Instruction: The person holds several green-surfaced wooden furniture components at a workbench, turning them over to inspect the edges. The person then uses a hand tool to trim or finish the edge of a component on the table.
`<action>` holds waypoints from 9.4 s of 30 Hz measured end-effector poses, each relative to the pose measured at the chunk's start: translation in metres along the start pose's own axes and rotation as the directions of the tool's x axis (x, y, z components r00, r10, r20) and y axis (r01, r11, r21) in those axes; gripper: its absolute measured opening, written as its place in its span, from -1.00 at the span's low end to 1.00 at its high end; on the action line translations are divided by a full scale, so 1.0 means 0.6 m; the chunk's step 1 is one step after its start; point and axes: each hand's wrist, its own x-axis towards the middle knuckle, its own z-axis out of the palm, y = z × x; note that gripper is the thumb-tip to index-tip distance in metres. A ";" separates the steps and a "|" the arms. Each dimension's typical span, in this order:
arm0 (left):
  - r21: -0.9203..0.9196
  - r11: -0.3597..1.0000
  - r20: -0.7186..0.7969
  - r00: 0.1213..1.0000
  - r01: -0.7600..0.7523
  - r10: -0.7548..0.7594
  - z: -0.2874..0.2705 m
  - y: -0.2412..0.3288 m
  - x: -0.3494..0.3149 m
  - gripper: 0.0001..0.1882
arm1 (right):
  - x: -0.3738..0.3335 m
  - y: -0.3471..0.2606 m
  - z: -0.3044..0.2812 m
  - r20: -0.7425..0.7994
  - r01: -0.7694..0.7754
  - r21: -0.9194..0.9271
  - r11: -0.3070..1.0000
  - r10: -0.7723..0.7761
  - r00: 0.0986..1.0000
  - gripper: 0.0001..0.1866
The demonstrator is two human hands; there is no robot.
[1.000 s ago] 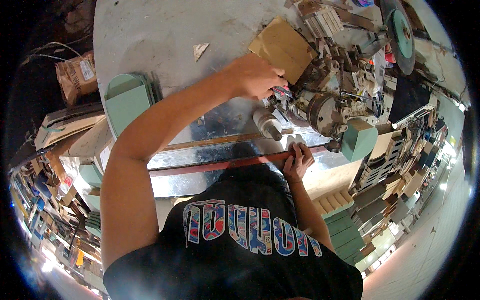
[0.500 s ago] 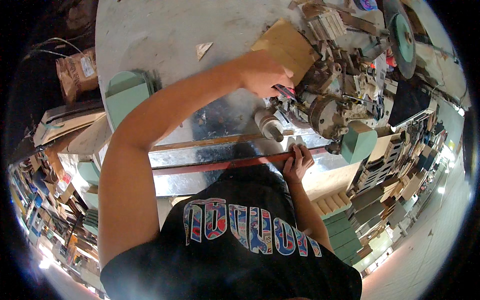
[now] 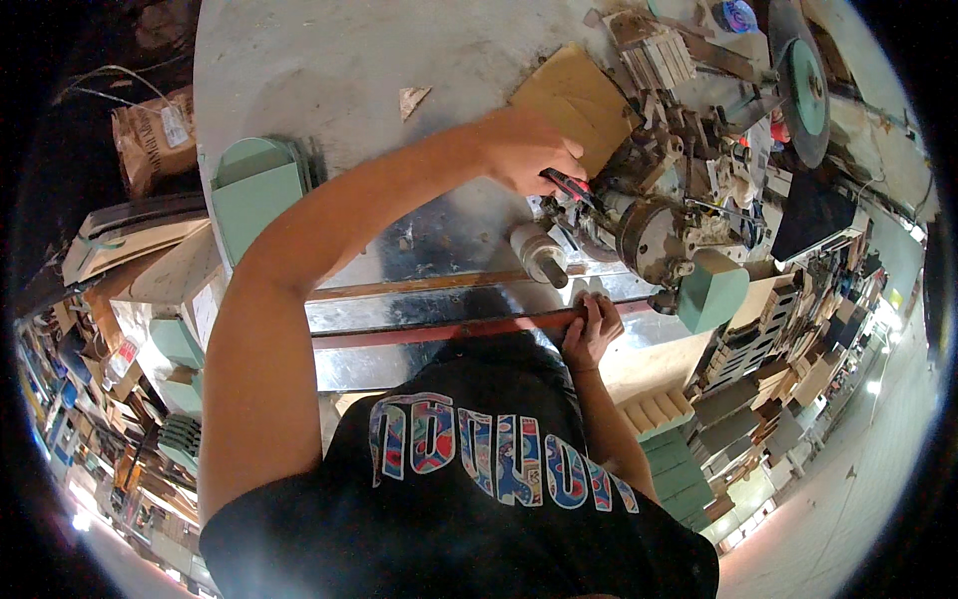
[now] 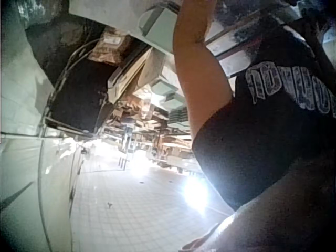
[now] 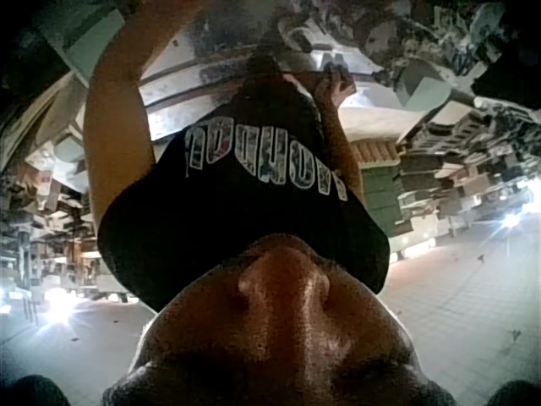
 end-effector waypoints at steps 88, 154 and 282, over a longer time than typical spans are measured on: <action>-0.011 0.810 -0.525 0.686 0.587 -0.504 -0.227 0.074 -0.194 -0.60 | 0.009 -0.015 -0.011 0.007 -0.054 0.030 0.998 0.054 0.999 -0.46; 0.395 0.902 -0.375 0.927 0.176 -0.016 0.021 0.094 -0.013 -0.82 | 0.002 0.000 0.008 -0.042 0.030 -0.062 0.998 -0.032 0.999 -0.53; 0.165 0.782 -0.066 0.797 0.602 -0.600 -0.101 0.162 -0.110 -0.47 | 0.009 -0.016 -0.013 0.016 -0.064 0.050 0.997 0.064 0.998 -0.44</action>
